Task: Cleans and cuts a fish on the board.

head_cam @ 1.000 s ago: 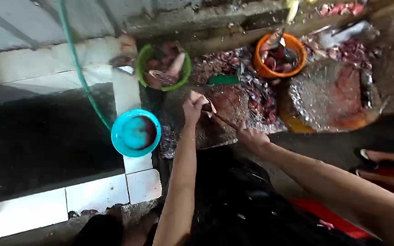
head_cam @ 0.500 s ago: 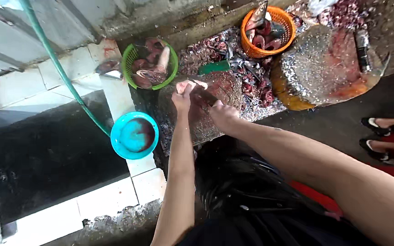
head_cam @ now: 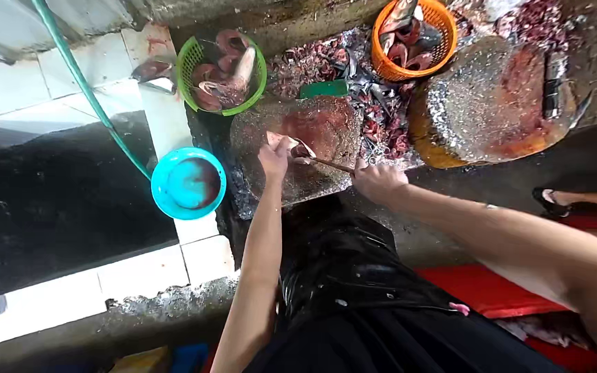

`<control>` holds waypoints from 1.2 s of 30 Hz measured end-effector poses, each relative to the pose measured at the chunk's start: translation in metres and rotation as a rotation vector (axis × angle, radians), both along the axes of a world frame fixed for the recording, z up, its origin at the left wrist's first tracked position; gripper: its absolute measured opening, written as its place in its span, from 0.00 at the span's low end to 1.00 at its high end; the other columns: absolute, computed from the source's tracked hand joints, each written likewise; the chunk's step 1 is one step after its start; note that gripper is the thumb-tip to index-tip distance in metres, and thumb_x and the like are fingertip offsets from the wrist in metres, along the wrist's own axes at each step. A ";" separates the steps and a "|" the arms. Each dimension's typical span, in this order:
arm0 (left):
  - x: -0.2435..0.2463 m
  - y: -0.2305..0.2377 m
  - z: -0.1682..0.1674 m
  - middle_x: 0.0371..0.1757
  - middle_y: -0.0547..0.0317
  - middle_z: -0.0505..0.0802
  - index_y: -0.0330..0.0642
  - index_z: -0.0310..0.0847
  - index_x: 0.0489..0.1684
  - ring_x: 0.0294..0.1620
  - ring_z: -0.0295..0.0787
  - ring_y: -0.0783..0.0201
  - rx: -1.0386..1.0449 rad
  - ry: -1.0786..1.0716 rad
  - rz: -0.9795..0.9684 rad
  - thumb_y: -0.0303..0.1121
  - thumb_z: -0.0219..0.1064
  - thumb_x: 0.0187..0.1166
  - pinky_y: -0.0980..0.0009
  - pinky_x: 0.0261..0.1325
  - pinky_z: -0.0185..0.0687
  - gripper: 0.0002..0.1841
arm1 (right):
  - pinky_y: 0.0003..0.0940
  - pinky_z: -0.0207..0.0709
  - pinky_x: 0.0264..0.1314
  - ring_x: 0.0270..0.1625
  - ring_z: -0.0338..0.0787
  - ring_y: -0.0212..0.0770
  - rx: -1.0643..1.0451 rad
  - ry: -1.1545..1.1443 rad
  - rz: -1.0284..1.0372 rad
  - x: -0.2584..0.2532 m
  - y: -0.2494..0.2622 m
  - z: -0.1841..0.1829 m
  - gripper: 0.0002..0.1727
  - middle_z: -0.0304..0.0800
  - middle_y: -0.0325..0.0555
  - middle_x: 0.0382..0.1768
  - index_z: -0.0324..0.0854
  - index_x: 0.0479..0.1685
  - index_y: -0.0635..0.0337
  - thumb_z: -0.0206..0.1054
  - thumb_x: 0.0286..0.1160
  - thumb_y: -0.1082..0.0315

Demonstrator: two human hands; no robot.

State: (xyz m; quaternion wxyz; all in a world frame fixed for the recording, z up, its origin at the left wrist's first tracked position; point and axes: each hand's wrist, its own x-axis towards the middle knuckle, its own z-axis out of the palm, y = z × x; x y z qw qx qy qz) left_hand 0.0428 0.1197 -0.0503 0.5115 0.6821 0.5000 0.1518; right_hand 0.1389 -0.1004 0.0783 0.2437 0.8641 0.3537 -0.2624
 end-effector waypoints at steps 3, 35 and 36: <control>0.002 -0.005 -0.002 0.36 0.49 0.95 0.33 0.86 0.42 0.42 0.96 0.57 0.017 -0.053 0.052 0.50 0.73 0.78 0.52 0.54 0.90 0.23 | 0.67 0.84 0.39 0.46 0.92 0.74 -0.047 0.038 -0.099 -0.018 0.005 0.000 0.20 0.88 0.69 0.40 0.63 0.71 0.69 0.53 0.89 0.65; 0.016 0.018 -0.029 0.43 0.52 0.97 0.35 0.87 0.53 0.46 0.96 0.63 0.071 -0.331 0.119 0.44 0.73 0.80 0.58 0.59 0.92 0.19 | 0.62 0.81 0.33 0.34 0.91 0.61 0.242 0.301 -0.447 -0.020 0.048 -0.028 0.27 0.86 0.60 0.30 0.79 0.34 0.63 0.48 0.91 0.48; 0.019 0.018 -0.025 0.43 0.51 0.97 0.35 0.87 0.52 0.46 0.96 0.62 0.065 -0.286 0.122 0.45 0.73 0.80 0.58 0.59 0.91 0.20 | 0.60 0.80 0.32 0.30 0.89 0.58 0.243 0.341 -0.451 -0.016 0.048 -0.026 0.28 0.84 0.58 0.28 0.78 0.33 0.63 0.48 0.91 0.49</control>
